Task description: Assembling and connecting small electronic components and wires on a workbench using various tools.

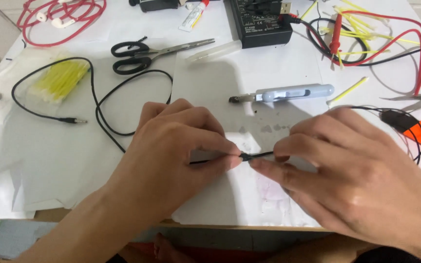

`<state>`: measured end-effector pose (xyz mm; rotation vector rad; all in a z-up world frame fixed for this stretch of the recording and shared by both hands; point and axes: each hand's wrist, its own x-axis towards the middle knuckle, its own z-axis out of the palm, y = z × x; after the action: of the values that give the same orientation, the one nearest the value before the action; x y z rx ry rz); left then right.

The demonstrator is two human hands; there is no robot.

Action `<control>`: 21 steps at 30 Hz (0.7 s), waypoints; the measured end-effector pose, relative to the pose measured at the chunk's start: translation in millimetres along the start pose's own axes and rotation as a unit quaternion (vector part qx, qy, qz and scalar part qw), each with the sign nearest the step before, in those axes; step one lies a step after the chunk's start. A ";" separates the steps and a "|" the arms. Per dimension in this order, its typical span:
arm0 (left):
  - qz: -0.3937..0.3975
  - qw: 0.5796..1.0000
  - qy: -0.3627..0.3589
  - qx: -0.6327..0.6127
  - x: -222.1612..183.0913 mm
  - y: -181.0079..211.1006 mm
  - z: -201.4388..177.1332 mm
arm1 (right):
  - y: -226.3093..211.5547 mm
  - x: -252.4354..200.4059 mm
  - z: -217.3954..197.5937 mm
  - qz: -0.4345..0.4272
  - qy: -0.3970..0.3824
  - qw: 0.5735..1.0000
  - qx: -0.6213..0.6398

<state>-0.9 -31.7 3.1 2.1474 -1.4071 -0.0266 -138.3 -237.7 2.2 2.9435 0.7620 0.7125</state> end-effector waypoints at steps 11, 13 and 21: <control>0.026 0.998 0.053 0.001 -4.6 -1.3 8.4 | -3.2 -5.1 4.3 0.034 -0.004 0.999 0.014; 0.027 0.998 0.052 0.009 -5.1 -1.1 8.7 | -4.3 -6.1 3.7 0.032 -0.006 0.999 0.018; 0.004 0.999 0.051 0.003 -4.3 1.5 7.3 | -5.9 -5.2 3.0 0.133 0.003 0.990 0.051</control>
<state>-6.3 -31.7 -3.5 2.1185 -1.3585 0.0882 -143.7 -234.6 -3.4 3.1758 0.4194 0.7162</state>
